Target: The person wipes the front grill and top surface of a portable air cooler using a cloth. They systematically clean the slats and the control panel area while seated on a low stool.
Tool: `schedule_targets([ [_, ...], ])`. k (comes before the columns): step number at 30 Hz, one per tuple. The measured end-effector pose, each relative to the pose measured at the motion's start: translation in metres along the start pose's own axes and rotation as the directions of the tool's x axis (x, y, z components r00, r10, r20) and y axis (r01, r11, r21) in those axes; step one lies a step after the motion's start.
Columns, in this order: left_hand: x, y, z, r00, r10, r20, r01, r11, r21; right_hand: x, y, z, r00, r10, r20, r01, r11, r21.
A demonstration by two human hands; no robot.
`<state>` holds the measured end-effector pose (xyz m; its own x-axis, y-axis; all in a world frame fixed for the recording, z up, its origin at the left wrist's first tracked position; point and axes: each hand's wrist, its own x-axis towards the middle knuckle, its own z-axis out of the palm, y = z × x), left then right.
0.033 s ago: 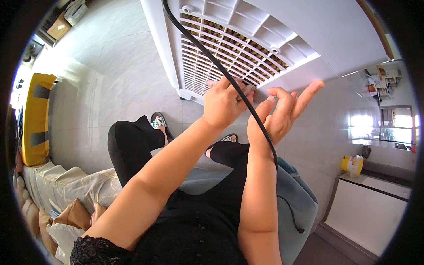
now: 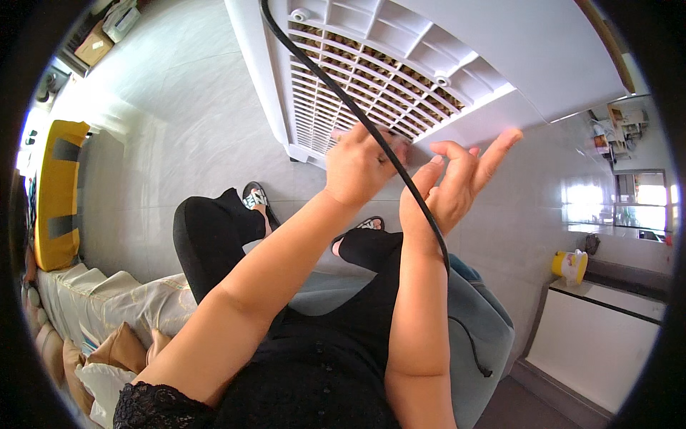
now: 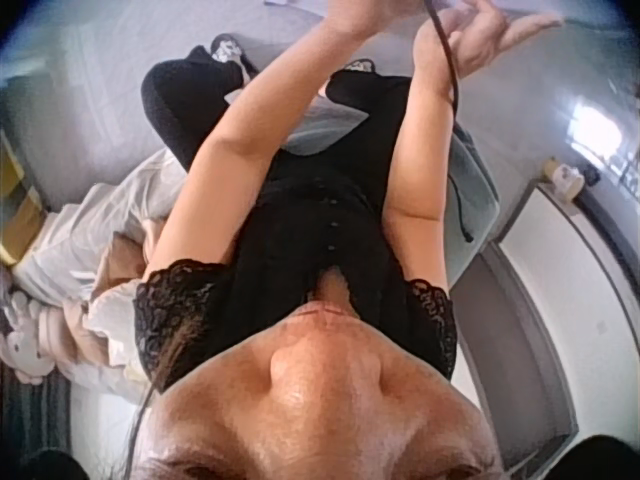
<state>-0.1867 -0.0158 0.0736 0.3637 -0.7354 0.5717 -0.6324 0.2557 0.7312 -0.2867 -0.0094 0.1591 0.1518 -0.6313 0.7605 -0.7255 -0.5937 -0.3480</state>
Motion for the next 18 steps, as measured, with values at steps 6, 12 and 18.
schedule_targets([
  [6, 0.001, 0.000, -0.005, 0.998, -0.017, -0.054, 0.017, 1.000, 0.011, -0.001, 0.000, -0.001, 0.999, 0.046, -0.003, -0.046, 0.998, 0.036],
  [12, 0.011, 0.014, -0.003, 0.998, -0.029, -0.050, 0.032, 0.997, 0.073, 0.000, 0.001, -0.002, 0.999, 0.045, 0.003, -0.045, 0.997, 0.057],
  [18, 0.008, 0.016, -0.006, 0.996, 0.061, -0.059, -0.061, 0.998, -0.005, -0.002, 0.008, -0.005, 0.998, 0.051, -0.030, -0.046, 0.990, 0.135],
])
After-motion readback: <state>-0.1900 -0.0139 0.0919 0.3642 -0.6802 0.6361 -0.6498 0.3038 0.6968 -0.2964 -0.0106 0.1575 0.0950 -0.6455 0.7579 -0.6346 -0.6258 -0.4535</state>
